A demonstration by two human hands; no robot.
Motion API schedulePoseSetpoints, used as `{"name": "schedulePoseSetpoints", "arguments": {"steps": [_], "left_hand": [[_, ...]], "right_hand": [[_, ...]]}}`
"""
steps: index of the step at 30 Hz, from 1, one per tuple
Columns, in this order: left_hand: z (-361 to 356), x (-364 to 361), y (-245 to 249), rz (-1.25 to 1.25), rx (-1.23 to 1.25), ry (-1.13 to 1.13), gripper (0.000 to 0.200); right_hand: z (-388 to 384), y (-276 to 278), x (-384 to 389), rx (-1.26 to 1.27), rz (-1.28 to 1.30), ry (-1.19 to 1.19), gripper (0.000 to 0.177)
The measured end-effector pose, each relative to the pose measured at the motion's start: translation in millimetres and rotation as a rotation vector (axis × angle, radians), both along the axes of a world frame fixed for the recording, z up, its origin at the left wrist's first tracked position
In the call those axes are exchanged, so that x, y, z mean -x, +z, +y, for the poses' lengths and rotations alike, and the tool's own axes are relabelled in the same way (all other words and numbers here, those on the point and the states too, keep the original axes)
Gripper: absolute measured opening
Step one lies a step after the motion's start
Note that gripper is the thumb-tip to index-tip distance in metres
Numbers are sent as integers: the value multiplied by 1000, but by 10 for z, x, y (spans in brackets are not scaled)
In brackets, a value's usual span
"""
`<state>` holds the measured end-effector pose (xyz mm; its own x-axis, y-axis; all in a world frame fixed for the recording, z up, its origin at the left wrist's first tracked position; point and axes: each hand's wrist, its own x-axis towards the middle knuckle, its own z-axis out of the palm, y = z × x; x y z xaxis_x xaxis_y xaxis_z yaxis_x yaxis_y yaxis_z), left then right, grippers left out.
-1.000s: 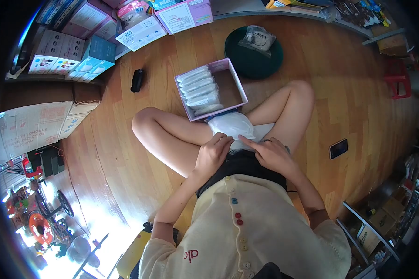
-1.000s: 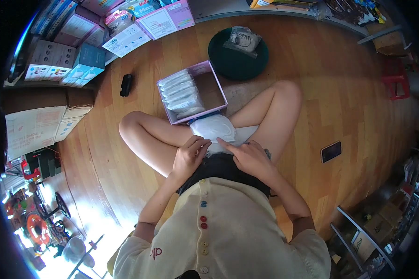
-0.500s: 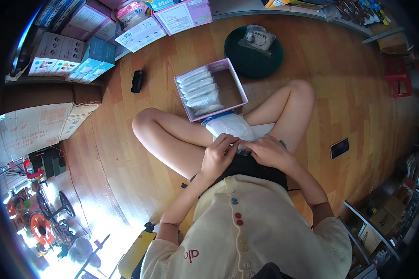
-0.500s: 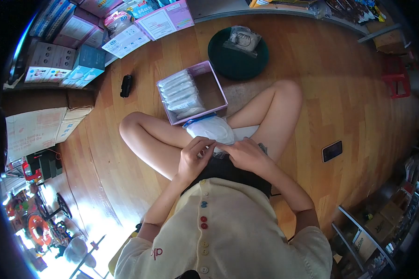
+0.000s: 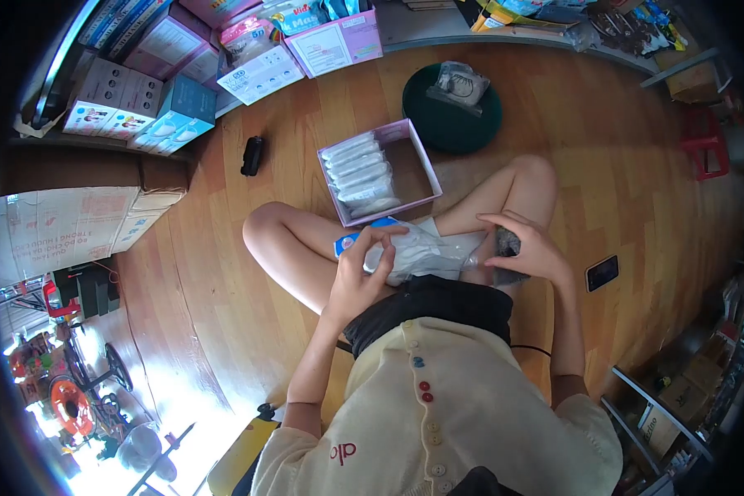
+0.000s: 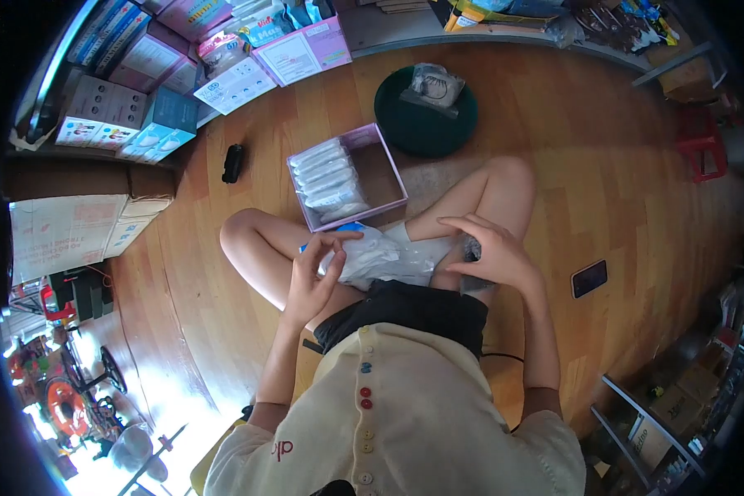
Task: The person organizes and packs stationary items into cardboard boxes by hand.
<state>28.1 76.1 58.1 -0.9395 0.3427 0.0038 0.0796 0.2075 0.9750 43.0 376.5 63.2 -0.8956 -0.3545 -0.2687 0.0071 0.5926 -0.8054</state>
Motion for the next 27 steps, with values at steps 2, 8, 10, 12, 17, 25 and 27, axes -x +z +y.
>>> {"name": "schedulePoseSetpoints", "arguments": {"steps": [2,8,10,12,17,25,27], "left_hand": [[-2,14,58,-109,-133,10,6],[-173,136,9,-327,-234,-33,15],[-273,136,-208,-353,-164,-42,18],[-384,128,-463,-521,-276,-60,28],[-193,-153,-439,-296,-603,65,44],[-239,-357,-552,-275,-178,419,19],[-203,-363,-534,-298,-180,500,16]], "right_hand": [[-100,-33,13,126,185,14,63],[-423,-99,181,643,155,108,42],[-519,-154,198,656,161,46,21],[-594,-263,180,709,-146,-306,13],[-754,-503,33,795,-265,-515,15],[-761,-428,-17,819,-424,-514,13],[-751,-392,-10,805,-492,-525,13]]}}
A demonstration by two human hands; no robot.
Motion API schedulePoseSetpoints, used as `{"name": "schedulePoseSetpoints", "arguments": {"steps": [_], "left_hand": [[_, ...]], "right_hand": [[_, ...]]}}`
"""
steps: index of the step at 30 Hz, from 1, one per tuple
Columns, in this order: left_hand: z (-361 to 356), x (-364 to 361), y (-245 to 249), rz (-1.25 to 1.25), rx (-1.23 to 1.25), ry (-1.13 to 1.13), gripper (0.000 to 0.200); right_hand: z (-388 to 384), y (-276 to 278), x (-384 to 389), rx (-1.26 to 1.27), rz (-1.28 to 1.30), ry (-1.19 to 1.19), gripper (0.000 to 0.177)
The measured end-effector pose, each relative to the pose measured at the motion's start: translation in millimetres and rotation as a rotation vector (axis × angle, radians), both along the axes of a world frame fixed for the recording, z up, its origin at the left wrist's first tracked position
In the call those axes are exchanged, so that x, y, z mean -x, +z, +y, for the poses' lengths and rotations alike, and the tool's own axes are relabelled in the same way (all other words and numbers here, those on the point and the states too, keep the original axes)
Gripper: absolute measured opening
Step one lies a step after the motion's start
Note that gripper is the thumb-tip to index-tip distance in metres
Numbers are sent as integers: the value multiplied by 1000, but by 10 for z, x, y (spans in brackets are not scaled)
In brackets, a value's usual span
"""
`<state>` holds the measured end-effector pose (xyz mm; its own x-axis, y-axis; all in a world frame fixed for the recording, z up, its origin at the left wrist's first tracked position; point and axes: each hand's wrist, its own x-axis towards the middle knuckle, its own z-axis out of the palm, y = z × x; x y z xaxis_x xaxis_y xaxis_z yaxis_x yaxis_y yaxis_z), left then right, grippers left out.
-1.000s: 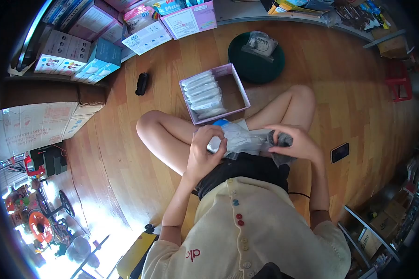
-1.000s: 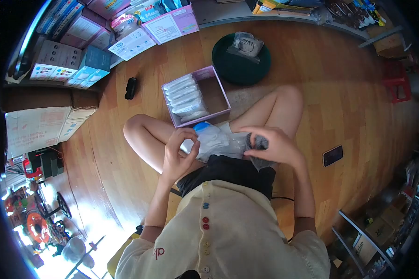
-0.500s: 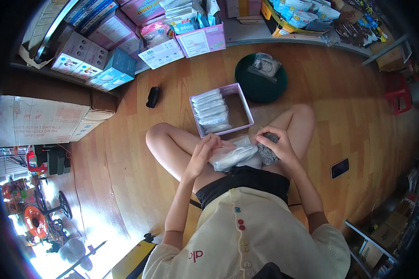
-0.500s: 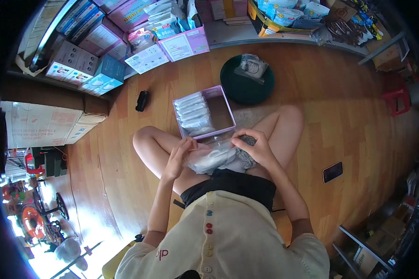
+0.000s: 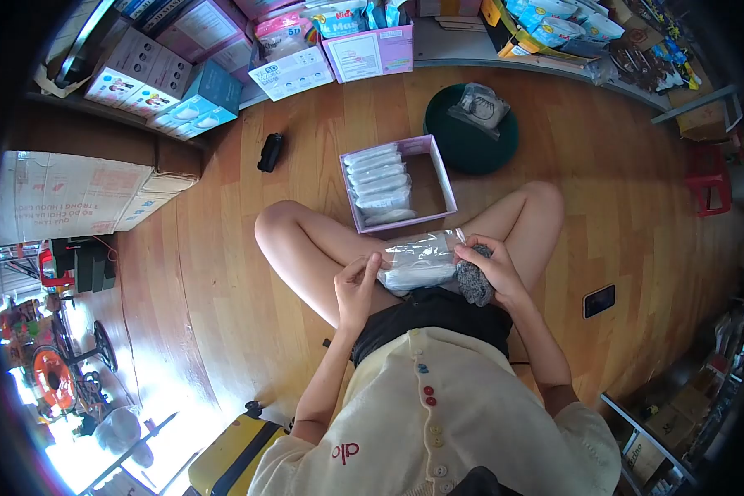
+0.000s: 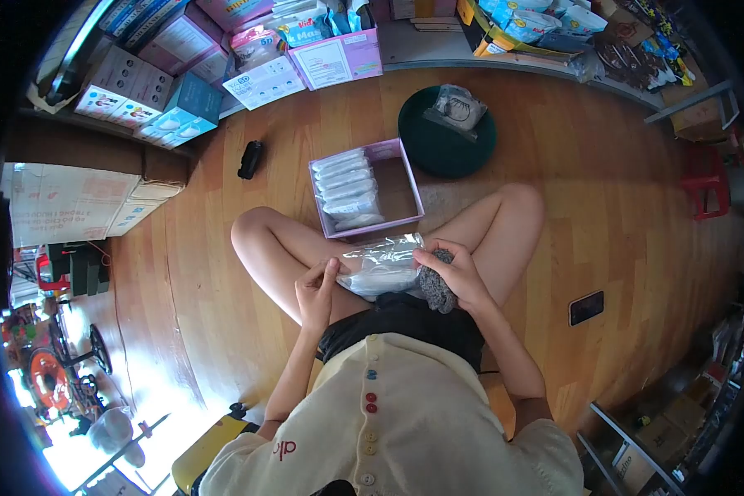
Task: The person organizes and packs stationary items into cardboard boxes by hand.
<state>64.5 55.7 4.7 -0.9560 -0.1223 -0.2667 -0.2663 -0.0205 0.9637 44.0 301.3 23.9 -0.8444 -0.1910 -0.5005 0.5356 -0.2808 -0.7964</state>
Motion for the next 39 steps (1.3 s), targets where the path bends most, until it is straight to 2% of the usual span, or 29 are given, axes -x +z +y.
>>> {"name": "schedulePoseSetpoints", "arguments": {"steps": [2,6,13,15,17,19,21,24,27,29,33,35,37,39], "left_hand": [[22,-9,-10,19,-1,40,15],[84,-6,152,-44,91,151,14],[-42,-65,73,-81,36,55,15],[-55,-62,69,146,36,18,16],[-88,-75,125,102,42,-35,15],[-141,-74,163,61,46,-89,15],[-229,-67,176,135,264,-295,18],[-279,-52,269,235,330,-382,27],[-226,-59,455,266,399,-414,27],[-211,-70,449,282,437,-418,26],[-194,-120,347,398,583,-433,23],[-179,-146,261,397,534,-388,22],[-192,-163,168,394,489,-340,22],[-221,-179,72,278,251,-409,15]], "right_hand": [[13,11,21,35,-155,-14,14],[39,10,31,46,-233,25,15],[22,61,-20,-26,-240,29,14],[0,88,-49,-64,-243,22,12],[-18,54,-95,-29,-11,-79,11],[-23,76,-102,-68,22,-61,10],[-16,113,-96,-106,54,-49,11],[33,182,-97,-201,48,71,17],[82,250,-99,-284,118,150,24],[108,310,-80,-413,248,362,26],[67,298,-149,-575,375,376,25],[30,321,-186,-763,489,335,21],[5,369,-219,-828,531,332,17],[-1,375,-211,-891,574,330,14]]}}
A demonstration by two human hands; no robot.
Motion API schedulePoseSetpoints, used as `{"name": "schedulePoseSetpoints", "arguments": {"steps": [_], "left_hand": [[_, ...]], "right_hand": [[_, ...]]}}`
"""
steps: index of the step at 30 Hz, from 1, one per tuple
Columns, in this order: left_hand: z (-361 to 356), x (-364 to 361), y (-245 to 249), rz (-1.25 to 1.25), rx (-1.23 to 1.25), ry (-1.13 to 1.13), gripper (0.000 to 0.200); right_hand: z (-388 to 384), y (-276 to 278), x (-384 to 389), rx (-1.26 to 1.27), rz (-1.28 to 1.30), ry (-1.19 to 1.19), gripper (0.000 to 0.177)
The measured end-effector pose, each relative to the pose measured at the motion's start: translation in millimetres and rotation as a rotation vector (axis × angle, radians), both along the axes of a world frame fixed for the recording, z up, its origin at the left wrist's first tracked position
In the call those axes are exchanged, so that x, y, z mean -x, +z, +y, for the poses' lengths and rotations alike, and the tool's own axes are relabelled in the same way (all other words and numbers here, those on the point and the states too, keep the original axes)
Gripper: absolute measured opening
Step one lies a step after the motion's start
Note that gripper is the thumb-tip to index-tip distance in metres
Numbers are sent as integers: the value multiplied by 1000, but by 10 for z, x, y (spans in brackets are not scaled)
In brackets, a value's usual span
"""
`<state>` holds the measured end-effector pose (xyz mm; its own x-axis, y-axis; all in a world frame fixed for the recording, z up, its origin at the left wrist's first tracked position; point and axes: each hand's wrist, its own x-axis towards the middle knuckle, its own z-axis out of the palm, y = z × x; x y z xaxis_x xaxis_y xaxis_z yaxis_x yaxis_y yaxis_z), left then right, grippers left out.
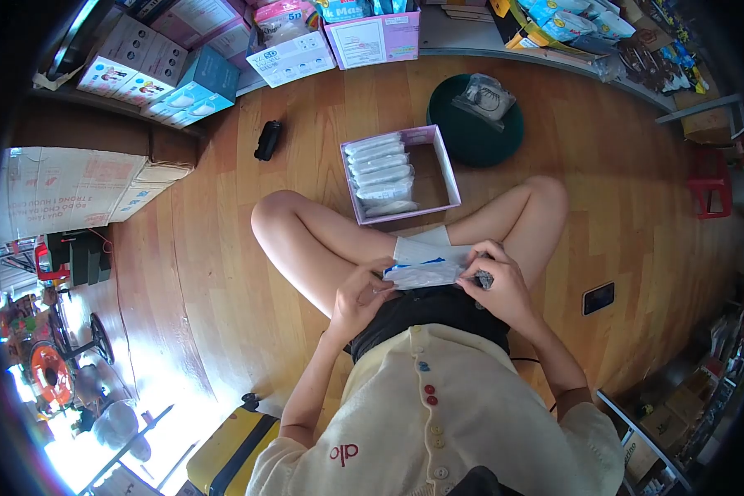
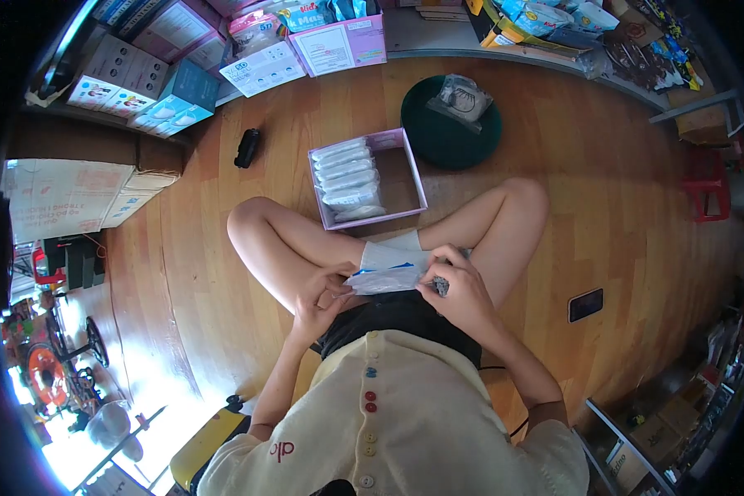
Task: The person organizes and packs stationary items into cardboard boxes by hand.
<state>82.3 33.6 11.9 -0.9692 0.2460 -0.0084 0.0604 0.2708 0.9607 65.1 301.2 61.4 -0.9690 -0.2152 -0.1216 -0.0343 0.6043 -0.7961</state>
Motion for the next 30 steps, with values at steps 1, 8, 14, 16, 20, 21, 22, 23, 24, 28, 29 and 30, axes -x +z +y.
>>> {"name": "schedulePoseSetpoints", "arguments": {"steps": [1,8,14,16,20,21,22,23,24,28,29,30], "left_hand": [[-10,-10,-45,0,0,1,15],[-17,-40,-230,-4,-75,-38,10],[117,112,-205,-113,-181,-61,35],[133,146,-397,-49,-189,-210,35],[184,223,-446,-264,-291,7,18],[186,227,-475,-260,-291,4,18],[183,221,-526,-310,-286,27,19],[181,213,-569,-360,-280,51,19],[207,211,-576,-359,-280,52,19],[349,202,-497,-402,-302,240,21],[372,224,-445,-406,-280,259,22],[390,250,-423,-409,-282,257,22]], "right_hand": [[11,-12,26,52,47,78,14],[167,-262,229,243,41,395,7],[105,-277,264,274,25,313,7],[101,-282,271,280,28,300,8],[174,-370,315,232,30,258,10],[173,-398,319,231,35,256,10],[168,-429,323,300,-20,209,12],[159,-463,325,369,-76,163,15],[144,-504,333,368,-75,164,15],[111,-453,407,360,-35,151,24],[122,-409,444,305,-43,191,24],[138,-417,478,303,-45,189,24]]}}
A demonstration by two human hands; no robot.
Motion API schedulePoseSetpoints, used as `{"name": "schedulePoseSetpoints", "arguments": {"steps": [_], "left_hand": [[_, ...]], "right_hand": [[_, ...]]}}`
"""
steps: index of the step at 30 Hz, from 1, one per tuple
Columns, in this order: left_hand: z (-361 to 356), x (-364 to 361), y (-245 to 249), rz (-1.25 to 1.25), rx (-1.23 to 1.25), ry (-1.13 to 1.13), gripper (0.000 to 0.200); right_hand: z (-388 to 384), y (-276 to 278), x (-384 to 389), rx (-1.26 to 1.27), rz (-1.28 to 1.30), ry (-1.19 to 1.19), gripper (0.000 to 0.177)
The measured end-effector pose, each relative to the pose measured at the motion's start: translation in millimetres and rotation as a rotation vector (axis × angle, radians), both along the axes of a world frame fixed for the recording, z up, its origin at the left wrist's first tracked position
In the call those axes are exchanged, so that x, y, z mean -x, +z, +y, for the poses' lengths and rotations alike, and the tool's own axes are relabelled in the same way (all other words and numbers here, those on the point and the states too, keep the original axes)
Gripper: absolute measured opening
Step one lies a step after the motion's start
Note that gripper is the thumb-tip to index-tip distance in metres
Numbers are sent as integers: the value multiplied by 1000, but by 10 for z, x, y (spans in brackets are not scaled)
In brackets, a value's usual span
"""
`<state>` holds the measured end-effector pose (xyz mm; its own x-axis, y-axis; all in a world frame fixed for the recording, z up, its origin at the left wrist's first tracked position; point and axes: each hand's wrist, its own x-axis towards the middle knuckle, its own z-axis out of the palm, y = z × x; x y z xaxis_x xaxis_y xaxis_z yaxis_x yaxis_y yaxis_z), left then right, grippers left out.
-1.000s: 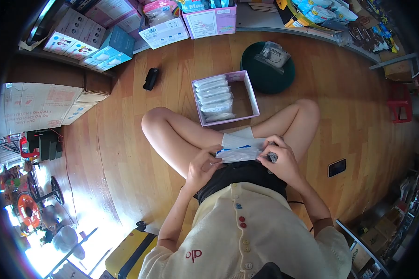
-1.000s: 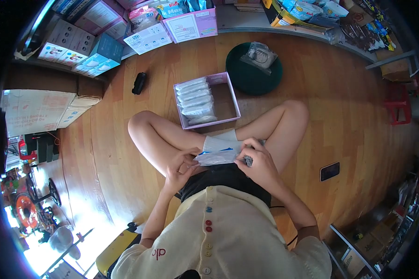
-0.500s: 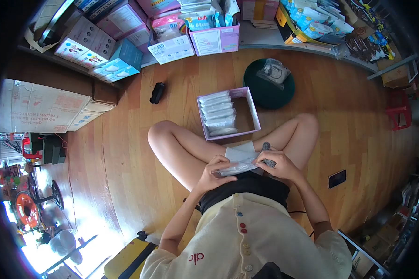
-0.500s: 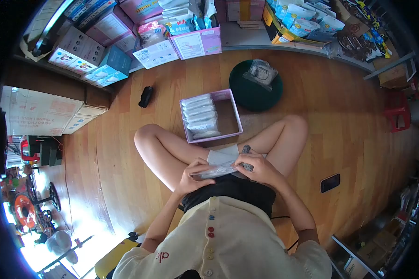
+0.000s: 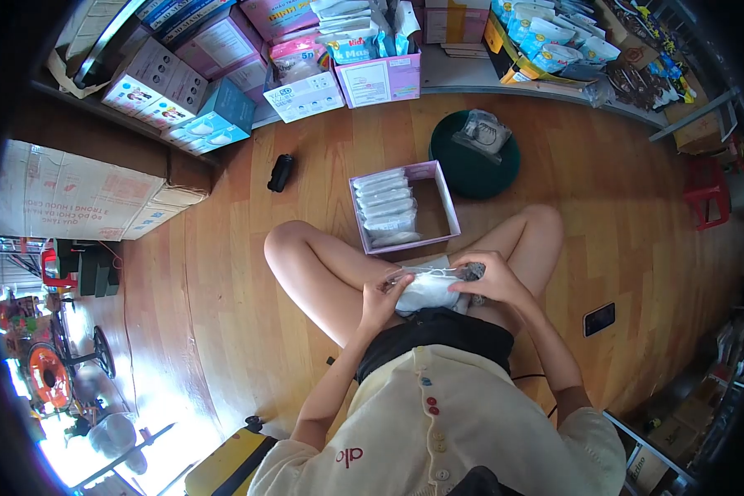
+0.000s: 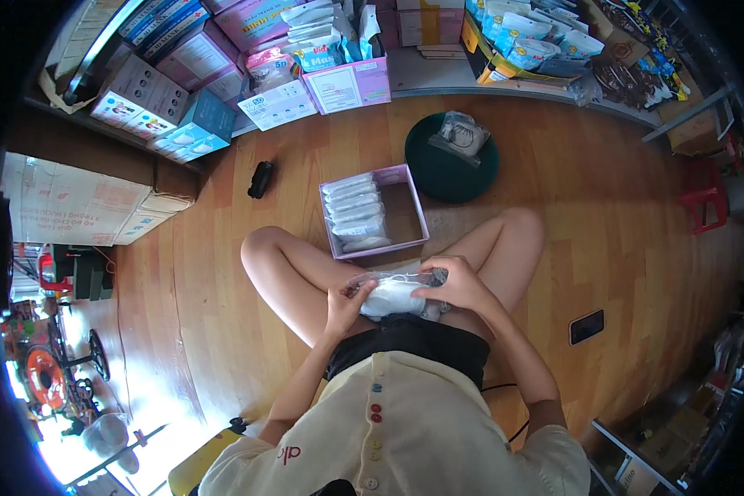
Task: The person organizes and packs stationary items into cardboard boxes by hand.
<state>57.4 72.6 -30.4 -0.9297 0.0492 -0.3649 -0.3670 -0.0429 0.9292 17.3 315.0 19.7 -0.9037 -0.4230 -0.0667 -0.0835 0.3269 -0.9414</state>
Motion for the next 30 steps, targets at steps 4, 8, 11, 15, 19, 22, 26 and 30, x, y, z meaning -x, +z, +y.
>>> {"name": "schedulePoseSetpoints", "arguments": {"steps": [4,8,11,15,19,22,26,30], "left_hand": [[38,206,34,188,114,-63,20],[-23,455,187,301,269,-113,23],[-41,570,344,358,316,-133,27],[-104,636,325,195,116,-226,33],[-84,605,491,150,-98,-315,39],[-28,633,705,41,-165,-342,40],[-37,587,692,-17,-130,-312,39],[-7,534,697,-6,-97,-299,36]], "right_hand": [[43,-73,151,-59,-62,9,20],[65,159,317,-30,-221,-12,18],[52,305,385,-28,-355,-23,18],[54,345,395,77,-294,-27,20],[-35,405,395,119,-334,-72,20],[-42,417,426,121,-385,-36,23],[-85,420,425,92,-390,-32,29],[-131,437,408,-33,-232,113,38]]}}
